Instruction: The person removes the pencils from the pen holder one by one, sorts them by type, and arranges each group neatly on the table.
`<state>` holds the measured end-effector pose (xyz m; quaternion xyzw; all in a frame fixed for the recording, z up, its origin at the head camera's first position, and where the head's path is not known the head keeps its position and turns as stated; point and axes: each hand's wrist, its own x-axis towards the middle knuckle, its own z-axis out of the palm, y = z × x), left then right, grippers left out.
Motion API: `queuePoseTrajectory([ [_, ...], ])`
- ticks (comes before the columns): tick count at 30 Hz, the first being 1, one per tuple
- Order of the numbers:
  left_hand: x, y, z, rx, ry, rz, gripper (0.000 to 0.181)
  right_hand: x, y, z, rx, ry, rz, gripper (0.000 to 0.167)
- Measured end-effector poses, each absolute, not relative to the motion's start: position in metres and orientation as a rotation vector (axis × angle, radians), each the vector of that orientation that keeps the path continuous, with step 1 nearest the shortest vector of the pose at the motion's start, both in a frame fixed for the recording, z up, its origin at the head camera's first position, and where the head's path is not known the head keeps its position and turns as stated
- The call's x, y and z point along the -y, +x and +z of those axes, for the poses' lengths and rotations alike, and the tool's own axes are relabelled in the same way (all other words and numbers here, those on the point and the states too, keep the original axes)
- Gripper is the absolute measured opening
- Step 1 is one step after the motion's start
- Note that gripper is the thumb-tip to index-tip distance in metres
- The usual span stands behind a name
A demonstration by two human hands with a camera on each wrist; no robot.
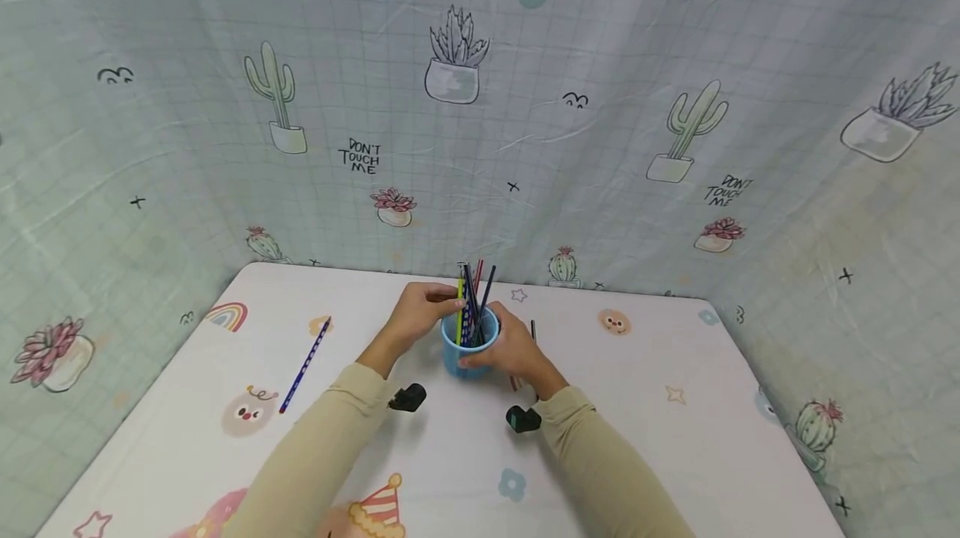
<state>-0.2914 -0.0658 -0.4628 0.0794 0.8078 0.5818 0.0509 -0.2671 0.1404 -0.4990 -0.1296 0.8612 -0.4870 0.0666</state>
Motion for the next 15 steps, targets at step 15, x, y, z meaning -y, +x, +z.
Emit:
queuePoseTrajectory([
  [15, 0.05, -0.291, -0.456, -2.637, 0.1, 1.784, 0.025, -0.139, -0.268, -0.501, -2.601, -0.381, -1.467, 0.089],
])
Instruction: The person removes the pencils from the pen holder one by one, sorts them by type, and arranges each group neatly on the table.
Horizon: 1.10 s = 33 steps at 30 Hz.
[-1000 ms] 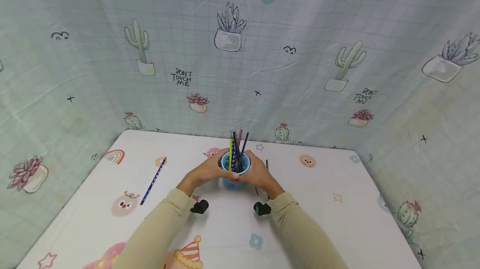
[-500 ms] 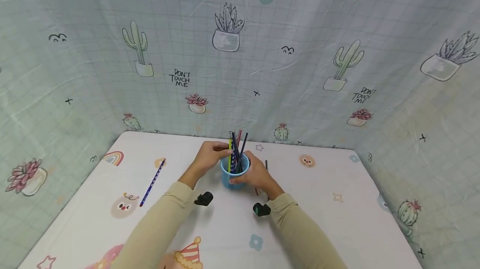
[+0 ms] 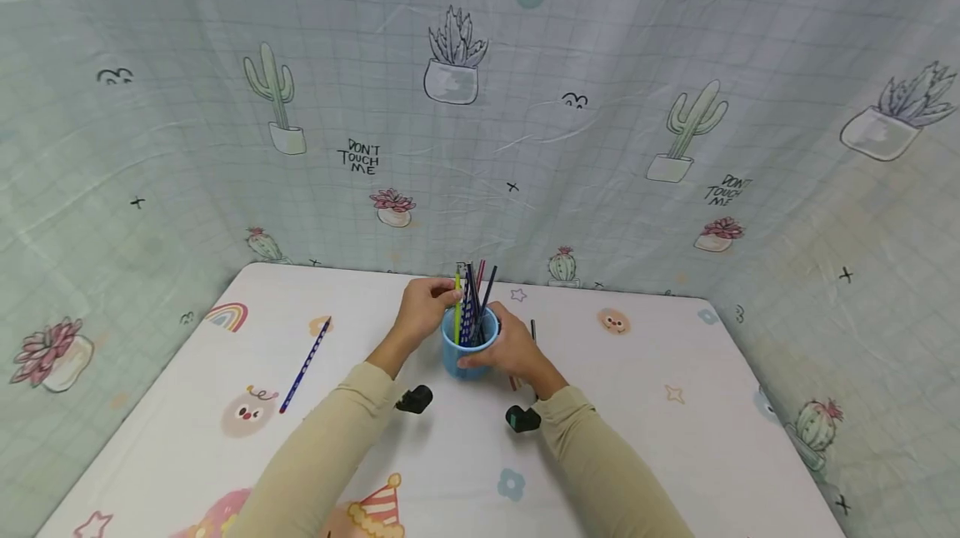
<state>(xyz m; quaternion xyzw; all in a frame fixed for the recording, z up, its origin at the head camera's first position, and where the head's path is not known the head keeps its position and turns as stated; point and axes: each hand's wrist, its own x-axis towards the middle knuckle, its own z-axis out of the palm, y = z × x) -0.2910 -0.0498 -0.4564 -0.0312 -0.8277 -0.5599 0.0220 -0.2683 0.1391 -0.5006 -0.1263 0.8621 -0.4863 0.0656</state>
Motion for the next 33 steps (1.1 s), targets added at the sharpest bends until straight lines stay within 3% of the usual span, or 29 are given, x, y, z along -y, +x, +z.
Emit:
queuePoseTrajectory([
  [33, 0.084, -0.296, -0.385, 2.391, -0.107, -1.899, 0.03, -0.141, -0.267, -0.5, -2.589, -0.368, -1.482, 0.09],
])
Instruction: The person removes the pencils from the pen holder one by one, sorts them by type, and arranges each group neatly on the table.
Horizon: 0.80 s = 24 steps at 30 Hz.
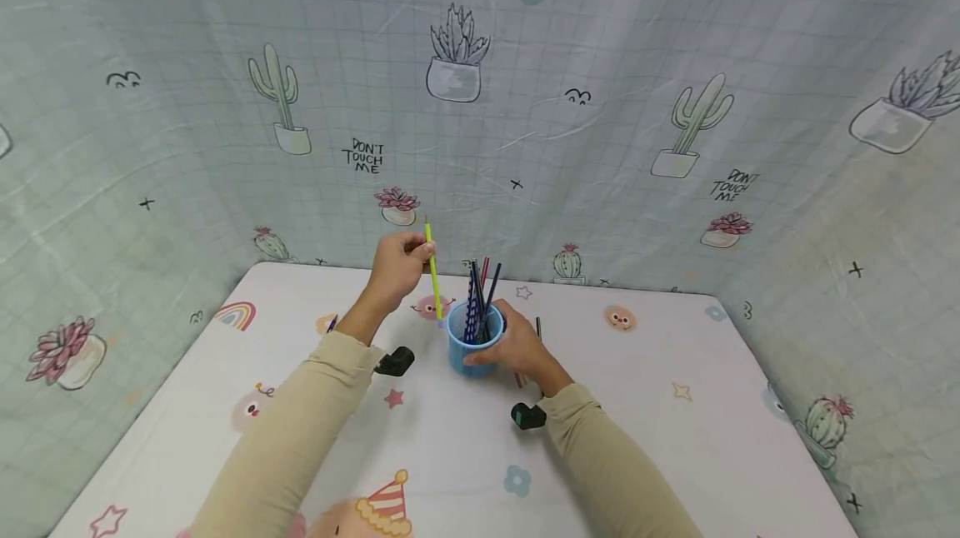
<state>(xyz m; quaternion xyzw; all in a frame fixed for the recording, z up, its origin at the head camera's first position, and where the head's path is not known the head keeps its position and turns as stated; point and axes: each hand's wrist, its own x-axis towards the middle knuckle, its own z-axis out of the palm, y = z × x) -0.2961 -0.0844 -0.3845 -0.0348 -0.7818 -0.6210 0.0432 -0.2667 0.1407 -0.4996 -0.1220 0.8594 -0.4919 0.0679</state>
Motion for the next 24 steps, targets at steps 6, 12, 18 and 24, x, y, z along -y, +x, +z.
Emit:
queuePoseTrajectory([
  [6, 0.1, -0.295, -0.383, 2.483, -0.111, -1.823, 0.027, -0.14, -0.266, -0.501, -2.583, -0.345, -1.477, 0.091],
  [12, 0.118, -0.295, -0.388, 2.538, -0.139, -1.788, 0.027, -0.141, -0.267, -0.501, -2.578, -0.364, -1.483, 0.09],
  [18, 0.137, -0.296, -0.394, 2.653, -0.131, -1.702, 0.028, -0.142, -0.267, -0.502, -2.569, -0.37, -1.496, 0.09],
  [24, 0.156, -0.296, -0.405, 2.718, -0.1, -1.652, 0.03, -0.142, -0.267, -0.502, -2.561, -0.367, -1.502, 0.091],
])
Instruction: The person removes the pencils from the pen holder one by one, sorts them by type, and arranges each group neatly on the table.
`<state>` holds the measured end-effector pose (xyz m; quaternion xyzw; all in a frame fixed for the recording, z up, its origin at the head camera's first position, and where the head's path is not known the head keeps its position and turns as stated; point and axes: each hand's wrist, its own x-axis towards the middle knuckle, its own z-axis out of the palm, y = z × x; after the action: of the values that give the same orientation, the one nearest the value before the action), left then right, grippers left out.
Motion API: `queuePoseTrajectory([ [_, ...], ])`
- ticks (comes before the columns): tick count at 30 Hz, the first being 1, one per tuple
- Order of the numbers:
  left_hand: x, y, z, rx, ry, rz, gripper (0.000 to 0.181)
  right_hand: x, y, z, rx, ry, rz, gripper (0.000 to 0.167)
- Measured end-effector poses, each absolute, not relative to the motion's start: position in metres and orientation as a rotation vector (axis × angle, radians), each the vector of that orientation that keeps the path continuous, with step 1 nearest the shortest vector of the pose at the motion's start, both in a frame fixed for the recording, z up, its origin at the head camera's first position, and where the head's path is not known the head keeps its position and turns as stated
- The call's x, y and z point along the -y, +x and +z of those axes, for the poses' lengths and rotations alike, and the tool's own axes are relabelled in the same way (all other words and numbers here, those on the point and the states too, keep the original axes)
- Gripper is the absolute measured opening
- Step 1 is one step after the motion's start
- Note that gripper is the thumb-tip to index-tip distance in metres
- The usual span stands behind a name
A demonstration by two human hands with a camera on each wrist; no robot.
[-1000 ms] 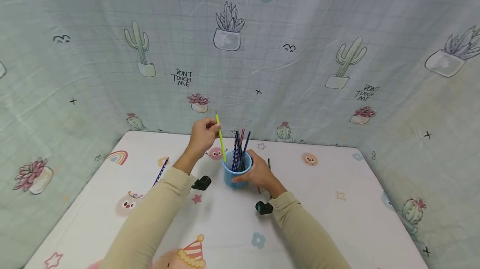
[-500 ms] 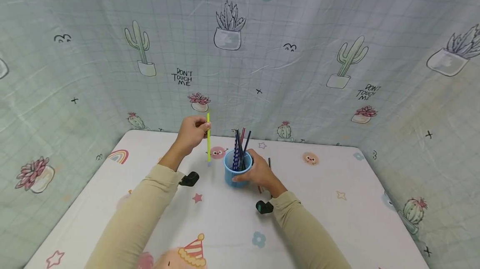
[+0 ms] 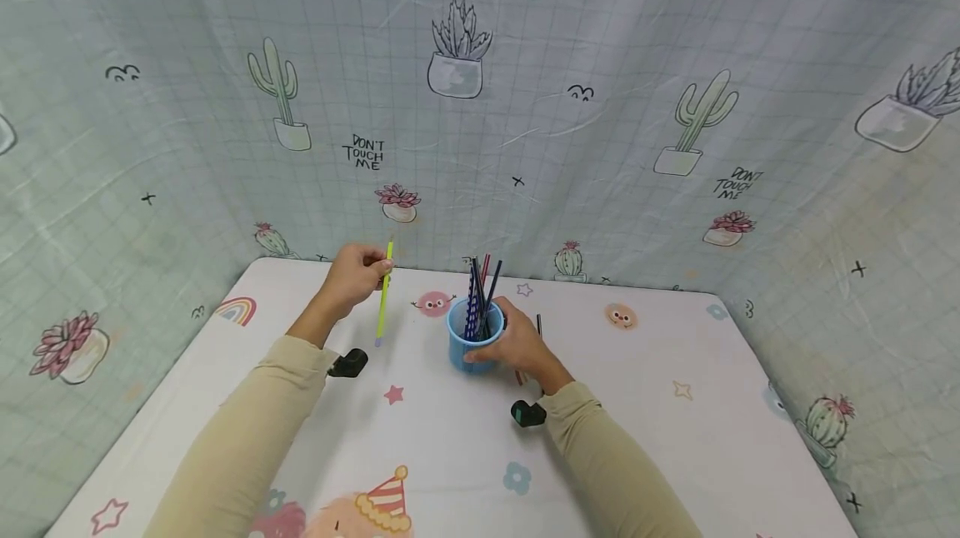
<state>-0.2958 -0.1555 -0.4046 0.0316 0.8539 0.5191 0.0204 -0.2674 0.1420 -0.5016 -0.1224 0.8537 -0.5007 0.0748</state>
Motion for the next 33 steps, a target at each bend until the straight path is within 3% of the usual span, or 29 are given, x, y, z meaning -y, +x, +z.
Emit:
queuePoseTrajectory([
  [12, 0.186, -0.288, -0.43, -2.676, 0.002, 1.499, 0.036, -0.142, -0.267, -0.502, -2.558, -0.369, -1.5, 0.091],
  [33, 0.228, -0.277, -0.473, -2.727, -0.151, 1.34, 0.03, -0.141, -0.267, -0.501, -2.556, -0.366, -1.492, 0.091],
])
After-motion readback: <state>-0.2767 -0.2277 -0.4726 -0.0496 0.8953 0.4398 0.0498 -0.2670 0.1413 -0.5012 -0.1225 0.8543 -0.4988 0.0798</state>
